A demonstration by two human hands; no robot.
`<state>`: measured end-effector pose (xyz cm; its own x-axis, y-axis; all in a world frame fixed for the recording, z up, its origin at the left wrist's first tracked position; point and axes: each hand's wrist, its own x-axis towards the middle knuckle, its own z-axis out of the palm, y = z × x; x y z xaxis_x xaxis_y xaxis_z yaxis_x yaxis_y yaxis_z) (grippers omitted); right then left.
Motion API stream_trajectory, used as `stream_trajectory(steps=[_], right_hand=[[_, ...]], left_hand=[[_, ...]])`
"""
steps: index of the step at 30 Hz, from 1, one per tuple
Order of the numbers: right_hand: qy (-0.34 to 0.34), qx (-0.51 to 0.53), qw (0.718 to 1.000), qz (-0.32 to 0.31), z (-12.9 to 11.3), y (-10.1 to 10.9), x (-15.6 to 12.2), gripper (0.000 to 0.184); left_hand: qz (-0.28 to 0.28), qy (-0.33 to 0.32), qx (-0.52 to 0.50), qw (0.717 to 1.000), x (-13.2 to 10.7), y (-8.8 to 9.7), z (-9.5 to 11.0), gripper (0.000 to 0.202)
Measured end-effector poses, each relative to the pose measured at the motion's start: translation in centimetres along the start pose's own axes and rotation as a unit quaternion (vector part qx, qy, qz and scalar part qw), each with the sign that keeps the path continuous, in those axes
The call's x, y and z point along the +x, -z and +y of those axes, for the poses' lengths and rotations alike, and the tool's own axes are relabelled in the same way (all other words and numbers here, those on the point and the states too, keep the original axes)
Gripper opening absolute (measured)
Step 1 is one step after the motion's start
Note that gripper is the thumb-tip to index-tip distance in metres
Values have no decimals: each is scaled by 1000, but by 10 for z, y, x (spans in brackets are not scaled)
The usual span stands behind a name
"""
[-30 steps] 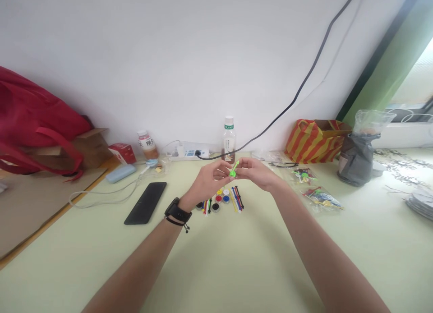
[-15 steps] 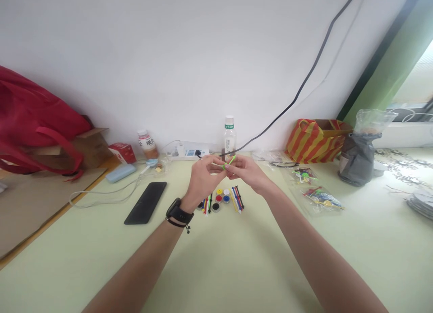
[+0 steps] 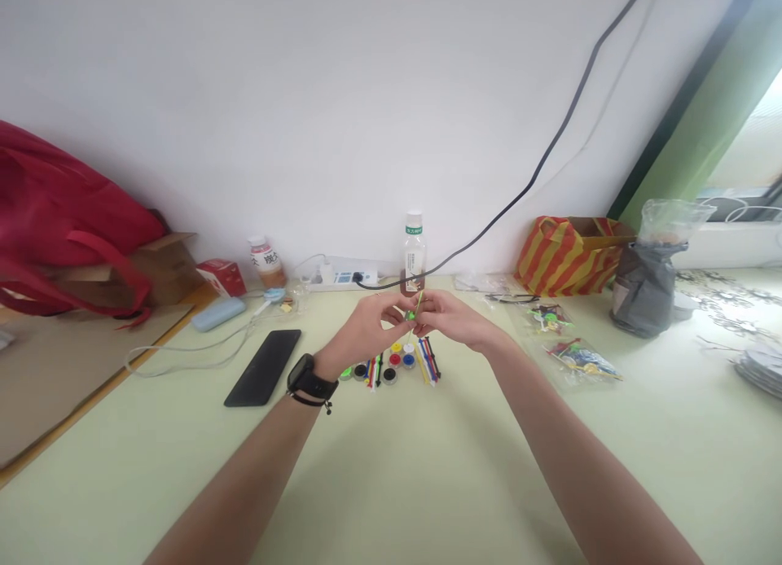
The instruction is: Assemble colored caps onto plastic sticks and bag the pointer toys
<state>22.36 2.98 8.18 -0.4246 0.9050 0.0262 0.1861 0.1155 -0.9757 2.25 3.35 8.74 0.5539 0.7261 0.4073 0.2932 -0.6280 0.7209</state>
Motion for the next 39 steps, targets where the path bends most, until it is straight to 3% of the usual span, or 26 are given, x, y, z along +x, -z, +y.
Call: stream_trajectory(steps=[3, 5, 9, 12, 14, 18, 22, 28, 39], right_hand=[[3, -99, 994, 41, -1, -1, -1, 10], [-36, -177, 982, 53, 2, 1, 0, 12], [-158, -282, 946, 29, 19, 11, 2, 15], [-202, -312, 928, 23, 36, 18, 4, 23], [-231, -324, 917, 9, 44, 18, 5, 28], [-267, -326, 907, -28, 51, 15, 6, 28], [-275, -334, 901, -49, 52, 15, 9, 27], [-257, -354, 897, -60, 51, 16, 11, 32], [-212, -359, 906, -77, 50, 8, 12, 16]], left_hand=[[-4, 13, -10, 1000, -3, -3, 2, 16], [-36, 32, -21, 999, -5, -4, 3, 17], [-160, 26, 6, 987, -9, -9, 4, 11], [-250, 23, 59, 966, -11, -18, -2, 12], [-278, 28, 70, 957, -11, -24, -9, 10], [-276, 13, 96, 956, -13, -26, -20, 11], [-272, 46, 170, 946, -13, -19, -21, 10], [-226, 35, 177, 957, -14, -14, -22, 33], [-206, 15, 204, 957, -15, -9, -32, 29]])
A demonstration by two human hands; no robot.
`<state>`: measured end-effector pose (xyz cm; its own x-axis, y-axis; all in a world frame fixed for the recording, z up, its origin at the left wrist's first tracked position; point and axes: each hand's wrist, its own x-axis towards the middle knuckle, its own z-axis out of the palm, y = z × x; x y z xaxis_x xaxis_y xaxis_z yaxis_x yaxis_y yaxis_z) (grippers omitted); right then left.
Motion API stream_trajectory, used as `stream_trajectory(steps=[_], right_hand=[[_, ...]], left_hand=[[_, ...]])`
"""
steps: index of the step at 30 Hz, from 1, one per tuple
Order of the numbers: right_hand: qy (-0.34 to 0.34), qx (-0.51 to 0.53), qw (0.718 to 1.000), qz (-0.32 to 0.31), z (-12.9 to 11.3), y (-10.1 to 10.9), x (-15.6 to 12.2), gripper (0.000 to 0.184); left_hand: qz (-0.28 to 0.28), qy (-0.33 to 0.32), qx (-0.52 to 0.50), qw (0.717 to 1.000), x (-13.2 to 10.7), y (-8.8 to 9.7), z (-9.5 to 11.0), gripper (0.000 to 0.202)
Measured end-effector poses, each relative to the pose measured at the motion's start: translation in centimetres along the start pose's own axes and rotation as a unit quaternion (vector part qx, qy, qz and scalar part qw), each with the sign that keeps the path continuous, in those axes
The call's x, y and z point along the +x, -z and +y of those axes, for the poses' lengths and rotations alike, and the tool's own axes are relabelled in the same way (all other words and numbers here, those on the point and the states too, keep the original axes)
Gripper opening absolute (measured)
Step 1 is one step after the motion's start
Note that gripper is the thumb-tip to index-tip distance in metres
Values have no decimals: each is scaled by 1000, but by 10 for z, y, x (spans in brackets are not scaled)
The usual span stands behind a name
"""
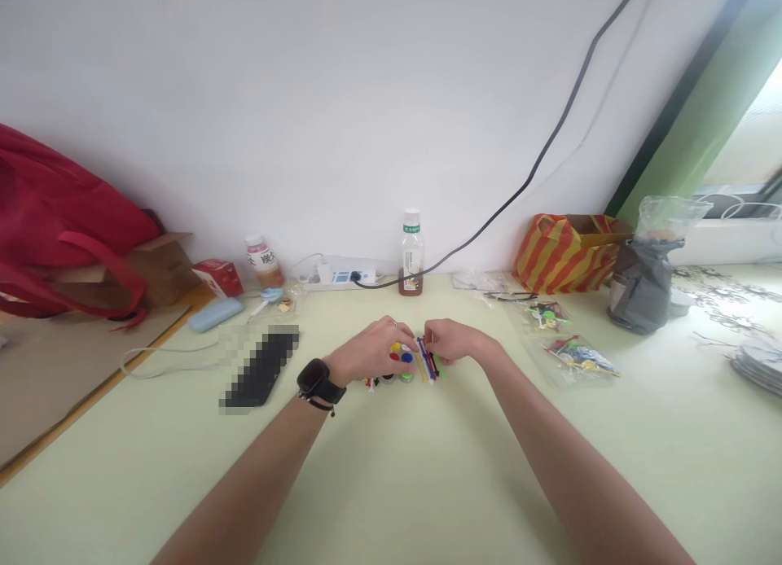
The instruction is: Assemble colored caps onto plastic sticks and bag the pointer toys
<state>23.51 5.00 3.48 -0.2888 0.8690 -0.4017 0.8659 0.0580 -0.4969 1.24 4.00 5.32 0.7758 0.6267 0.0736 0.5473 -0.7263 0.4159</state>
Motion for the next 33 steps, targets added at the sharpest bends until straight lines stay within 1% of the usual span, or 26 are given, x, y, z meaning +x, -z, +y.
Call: stream_trajectory(steps=[4, 9, 11, 14, 15, 17, 23, 27, 30, 33], right_hand=[[27, -6, 1000, 2, -7, -6, -2, 19], [37, -9, 999, 9, -16, -11, -3, 19], [39, -6, 999, 12, -19, -12, -4, 18], [40, 1, 999, 11, -23, -13, -6, 15], [41, 2, 999, 11, -25, -13, -7, 14], [45, -2, 999, 14, -27, -14, -8, 13], [66, -33, 996, 52, -33, -17, -10, 8], [79, -43, 994, 64, -36, -19, -11, 8], [80, -43, 994, 61, -38, -19, -11, 9], [74, -38, 995, 55, -35, -15, -12, 10]], left_hand=[[-16, 0, 14, 1000, 0, 1, -1, 20], [-19, 8, 17, 1000, -1, 6, -6, 24], [-18, 13, 15, 1000, -3, 10, -10, 35], [-34, 37, 23, 998, -7, 18, -16, 62], [-44, 48, 29, 997, -8, 20, -17, 68], [-60, 72, 37, 995, -10, 24, -19, 71], [-66, 105, 48, 991, -11, 25, -20, 70], [-54, 98, 46, 993, -12, 24, -22, 70], [-37, 82, 39, 995, -13, 26, -22, 61], [-9, 102, 38, 994, -17, 33, -25, 49]])
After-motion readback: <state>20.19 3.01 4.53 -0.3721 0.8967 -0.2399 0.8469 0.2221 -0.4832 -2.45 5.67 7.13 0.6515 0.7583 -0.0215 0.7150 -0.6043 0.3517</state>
